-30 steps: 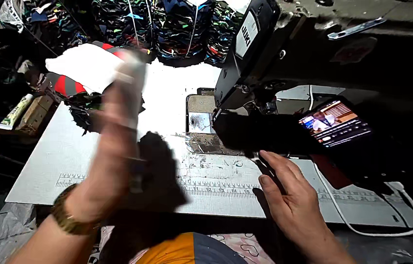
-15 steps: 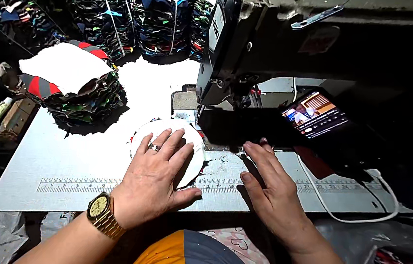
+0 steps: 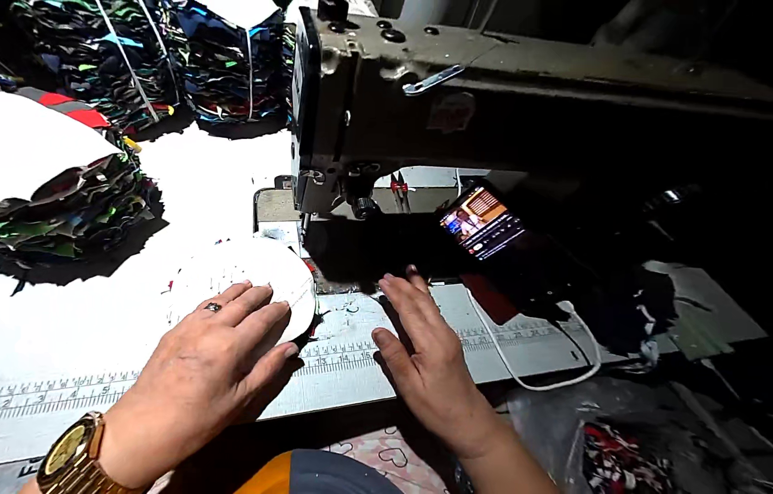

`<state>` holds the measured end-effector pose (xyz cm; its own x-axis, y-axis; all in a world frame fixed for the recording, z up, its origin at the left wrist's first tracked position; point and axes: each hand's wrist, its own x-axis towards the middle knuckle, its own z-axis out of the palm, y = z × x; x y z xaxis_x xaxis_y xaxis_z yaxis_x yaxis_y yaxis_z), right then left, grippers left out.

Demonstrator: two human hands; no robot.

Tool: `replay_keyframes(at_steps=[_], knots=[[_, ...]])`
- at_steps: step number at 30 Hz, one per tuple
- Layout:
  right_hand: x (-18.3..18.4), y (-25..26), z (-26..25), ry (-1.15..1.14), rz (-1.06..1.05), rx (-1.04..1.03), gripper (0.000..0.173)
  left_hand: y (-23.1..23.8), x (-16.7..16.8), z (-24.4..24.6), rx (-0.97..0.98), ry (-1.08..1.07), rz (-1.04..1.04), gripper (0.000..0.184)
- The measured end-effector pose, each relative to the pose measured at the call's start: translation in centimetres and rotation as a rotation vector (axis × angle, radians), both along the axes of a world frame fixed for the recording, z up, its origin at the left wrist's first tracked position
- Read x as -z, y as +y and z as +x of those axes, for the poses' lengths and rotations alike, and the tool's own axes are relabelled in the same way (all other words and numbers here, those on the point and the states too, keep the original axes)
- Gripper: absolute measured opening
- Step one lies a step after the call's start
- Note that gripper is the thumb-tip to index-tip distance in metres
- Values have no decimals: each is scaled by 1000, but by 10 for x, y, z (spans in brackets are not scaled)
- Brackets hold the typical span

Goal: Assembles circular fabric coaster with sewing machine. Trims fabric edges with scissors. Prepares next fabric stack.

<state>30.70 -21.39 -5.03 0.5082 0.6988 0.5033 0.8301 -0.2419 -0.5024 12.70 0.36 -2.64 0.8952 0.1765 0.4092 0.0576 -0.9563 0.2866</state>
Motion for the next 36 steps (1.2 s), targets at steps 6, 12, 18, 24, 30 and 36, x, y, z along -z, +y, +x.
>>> replay_keyframes(at_steps=[6, 12, 18, 24, 30, 36], knots=[[1, 1, 1, 8, 6, -10, 53, 10, -13, -2, 38, -162, -255, 28], [3, 2, 3, -24, 10, -41, 54, 38, -53, -56, -168, -475, -547, 19], [2, 2, 3, -54, -18, -47, 53, 68, -55, -167, -429, -904, -999, 21], [0, 1, 4, -101, -54, -67, 56, 29, -4, -245, -782, -797, -1133, 22], [-1, 2, 2, -145, -120, -57, 58, -20, 115, -288, -1019, -610, -1569, 25], [-3, 1, 7, -168, -228, -90, 56, -15, 189, -277, -1336, -510, -1790, 43]])
